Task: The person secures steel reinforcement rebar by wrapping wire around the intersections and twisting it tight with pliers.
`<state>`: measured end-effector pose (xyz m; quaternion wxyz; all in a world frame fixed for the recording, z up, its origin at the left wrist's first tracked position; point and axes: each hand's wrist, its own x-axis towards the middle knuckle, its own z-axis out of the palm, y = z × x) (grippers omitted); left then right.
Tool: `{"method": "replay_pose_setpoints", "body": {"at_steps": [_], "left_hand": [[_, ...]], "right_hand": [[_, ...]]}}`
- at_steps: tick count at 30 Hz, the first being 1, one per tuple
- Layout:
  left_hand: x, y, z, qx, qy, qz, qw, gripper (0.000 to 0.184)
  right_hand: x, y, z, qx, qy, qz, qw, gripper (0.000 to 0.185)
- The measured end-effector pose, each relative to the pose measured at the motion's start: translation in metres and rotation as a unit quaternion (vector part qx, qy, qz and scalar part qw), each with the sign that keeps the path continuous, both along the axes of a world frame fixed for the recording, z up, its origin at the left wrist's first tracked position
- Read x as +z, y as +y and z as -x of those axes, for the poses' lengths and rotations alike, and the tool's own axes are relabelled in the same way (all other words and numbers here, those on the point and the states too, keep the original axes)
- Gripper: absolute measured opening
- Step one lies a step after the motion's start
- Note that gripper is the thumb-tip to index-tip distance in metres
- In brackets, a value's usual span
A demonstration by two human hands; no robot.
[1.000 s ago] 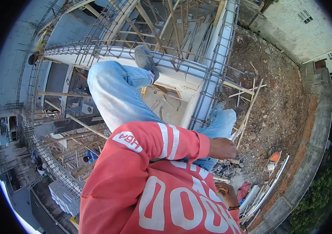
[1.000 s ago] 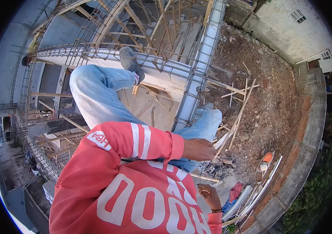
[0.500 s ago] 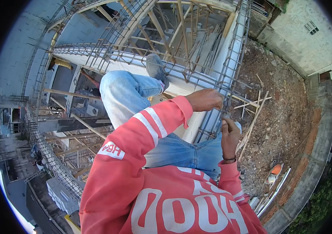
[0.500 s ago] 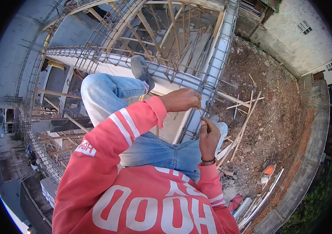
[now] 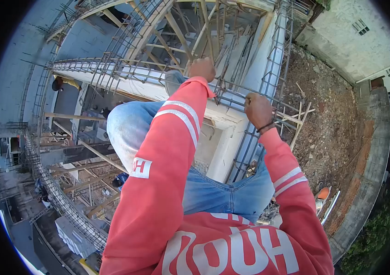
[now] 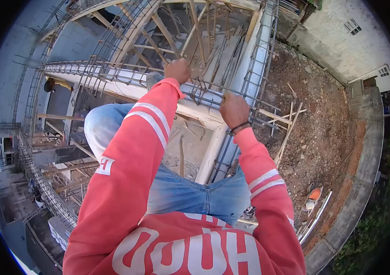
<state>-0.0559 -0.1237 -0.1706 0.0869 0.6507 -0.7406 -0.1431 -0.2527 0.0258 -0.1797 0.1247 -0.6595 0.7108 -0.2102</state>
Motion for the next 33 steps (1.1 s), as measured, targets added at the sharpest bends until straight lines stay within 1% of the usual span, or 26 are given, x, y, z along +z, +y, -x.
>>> {"method": "replay_pose_setpoints", "body": {"at_steps": [2,3,4,5,6,8,9,10,12,13,14,15,16,17,18,19,21,22,23,25,26,28,29,31,32,33], "left_hand": [[-0.004,-0.009,-0.002,-0.032,-0.124,-0.027,0.991,0.024],[-0.007,-0.011,-0.002,-0.033,-0.124,-0.026,0.991,0.024],[-0.011,-0.012,0.0,-0.065,-0.142,-0.033,0.987,0.025],[-0.015,-0.014,0.002,-0.097,-0.16,-0.042,0.982,0.025],[-0.023,-0.02,0.003,-0.097,-0.159,-0.044,0.982,0.025],[-0.054,-0.041,0.003,-0.161,-0.113,-0.185,0.963,0.036],[-0.092,-0.06,-0.003,-0.159,-0.111,-0.189,0.963,0.036],[-0.144,-0.083,-0.011,-0.178,-0.111,-0.138,0.968,0.033],[-0.151,-0.082,-0.015,-0.197,-0.113,-0.09,0.97,0.03],[-0.105,-0.064,-0.013,-0.101,-0.014,-0.12,0.987,0.026],[-0.075,-0.048,-0.012,-0.003,0.084,-0.147,0.986,0.022],[-0.073,-0.041,-0.014,-0.002,0.081,-0.146,0.986,0.022],[-0.07,-0.037,-0.014,0.011,0.151,-0.109,0.983,0.021],[-0.068,-0.03,-0.014,0.025,0.22,-0.072,0.973,0.02],[-0.057,-0.023,-0.01,0.009,0.265,-0.082,0.961,0.019],[-0.058,-0.016,-0.007,0.011,0.264,-0.082,0.961,0.019],[-0.06,-0.005,-0.001,-0.029,0.267,-0.02,0.963,0.018],[-0.058,0.0,0.0,-0.024,0.262,-0.004,0.965,0.017],[-0.055,0.003,0.003,-0.022,0.263,-0.004,0.965,0.017],[-0.049,0.011,0.01,-0.026,0.165,0.078,0.983,0.017],[-0.047,0.013,0.012,-0.024,0.168,0.078,0.982,0.017],[-0.048,0.02,0.017,-0.053,0.211,0.124,0.968,0.013],[-0.049,0.024,0.016,-0.05,0.215,0.121,0.968,0.013],[-0.041,0.024,0.013,-0.018,0.342,0.026,0.939,0.013],[-0.039,0.026,0.014,-0.013,0.343,0.046,0.938,0.014],[-0.041,0.026,0.014,-0.012,0.347,0.045,0.937,0.014]], "right_hand": [[-0.014,-0.026,-0.019,-0.001,-0.017,0.002,1.0,0.016],[-0.022,-0.036,-0.025,0.001,-0.035,-0.002,0.999,0.016],[-0.032,-0.045,-0.029,0.0,-0.035,-0.002,0.999,0.016],[-0.042,-0.053,-0.032,-0.007,-0.098,-0.003,0.995,0.017],[-0.049,-0.058,-0.035,-0.013,-0.16,-0.005,0.987,0.018],[-0.054,-0.061,-0.038,-0.025,-0.17,-0.01,0.985,0.019],[-0.056,-0.061,-0.039,-0.038,-0.18,-0.013,0.983,0.02],[-0.058,-0.06,-0.041,-0.037,-0.18,-0.019,0.983,0.02],[-0.062,-0.059,-0.045,-0.043,-0.212,-0.033,0.976,0.019],[-0.068,-0.061,-0.046,-0.044,-0.215,-0.035,0.975,0.019],[-0.077,-0.064,-0.048,-0.052,-0.208,-0.02,0.977,0.019],[-0.076,-0.068,-0.051,-0.058,-0.201,-0.004,0.978,0.019],[-0.074,-0.073,-0.052,-0.057,-0.204,-0.002,0.977,0.019],[-0.072,-0.077,-0.051,-0.041,-0.163,-0.012,0.986,0.018],[-0.066,-0.08,-0.05,-0.025,-0.121,-0.023,0.992,0.018],[-0.052,-0.085,-0.049,-0.024,-0.123,-0.024,0.992,0.018],[-0.028,-0.097,-0.039,0.072,-0.01,-0.1,0.992,0.018],[-0.032,-0.108,-0.033,0.114,0.052,-0.11,0.986,0.02],[-0.035,-0.116,-0.025,0.116,0.052,-0.11,0.986,0.02],[-0.025,-0.126,-0.018,0.216,0.109,-0.105,0.965,0.022],[-0.023,-0.126,-0.019,0.218,0.112,-0.106,0.964,0.022],[-0.019,-0.114,-0.019,0.199,0.097,-0.052,0.974,0.019],[-0.017,-0.102,-0.019,0.201,0.1,-0.057,0.973,0.019],[-0.003,-0.078,-0.025,0.085,0.027,-0.106,0.99,0.019],[-0.017,-0.069,-0.023,0.053,-0.017,-0.088,0.995,0.019],[-0.028,-0.066,-0.026,0.054,-0.013,-0.089,0.995,0.019]]}}
